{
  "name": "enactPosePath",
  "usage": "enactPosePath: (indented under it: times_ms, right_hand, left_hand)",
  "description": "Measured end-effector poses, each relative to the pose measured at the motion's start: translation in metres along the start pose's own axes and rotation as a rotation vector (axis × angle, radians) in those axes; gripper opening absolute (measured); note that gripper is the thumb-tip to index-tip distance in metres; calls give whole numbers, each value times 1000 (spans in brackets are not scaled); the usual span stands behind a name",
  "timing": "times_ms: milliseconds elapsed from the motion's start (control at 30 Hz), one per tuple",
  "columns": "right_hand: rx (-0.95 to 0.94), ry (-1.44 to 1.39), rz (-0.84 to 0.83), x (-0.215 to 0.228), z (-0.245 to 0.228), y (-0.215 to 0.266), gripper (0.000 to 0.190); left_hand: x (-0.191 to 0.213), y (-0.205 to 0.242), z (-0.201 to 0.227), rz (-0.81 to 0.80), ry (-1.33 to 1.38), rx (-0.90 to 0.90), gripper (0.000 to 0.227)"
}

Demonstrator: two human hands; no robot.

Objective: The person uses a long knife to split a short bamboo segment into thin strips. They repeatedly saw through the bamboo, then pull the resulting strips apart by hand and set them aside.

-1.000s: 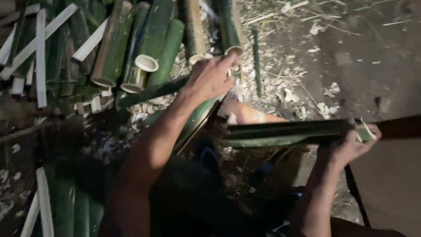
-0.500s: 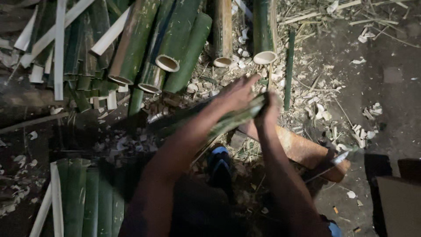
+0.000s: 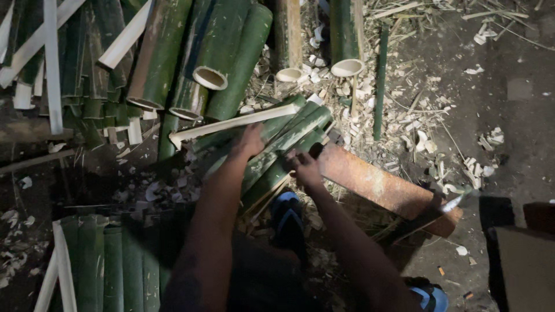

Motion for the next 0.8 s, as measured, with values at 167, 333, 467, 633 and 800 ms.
enactPosePath:
  times_ms: [167,333,467,633,800]
  right_hand:
    - [124,-40,-169,-37,-20,17,21]
    - [112,-1,-186,-57,-27,23,22]
    - [134,15,-238,-72,-36,32,23]
    - [126,-23,-234,-73,-53,45,25]
    - [139,-30,-168,-50,-72,56,30]
  left_hand:
    - [48,12,-36,492,86,225,45]
    - [42,-3,-90,514,212,442,45]
    - [27,-33,-128,437,225,562,44]
    - [-17,-49,-128,517,1664,725,52]
    - [32,-56,-34,1023,1112,293,52]
Point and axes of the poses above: each hand's wrist, its own y-axis away from the middle knuckle, its own x-axis out of the back of the hand, z = x × y, the point moved 6 cm from there along -y, towards the middle knuckle, and after that the axes turned 6 degrees about -x, right-handed, at the moved point
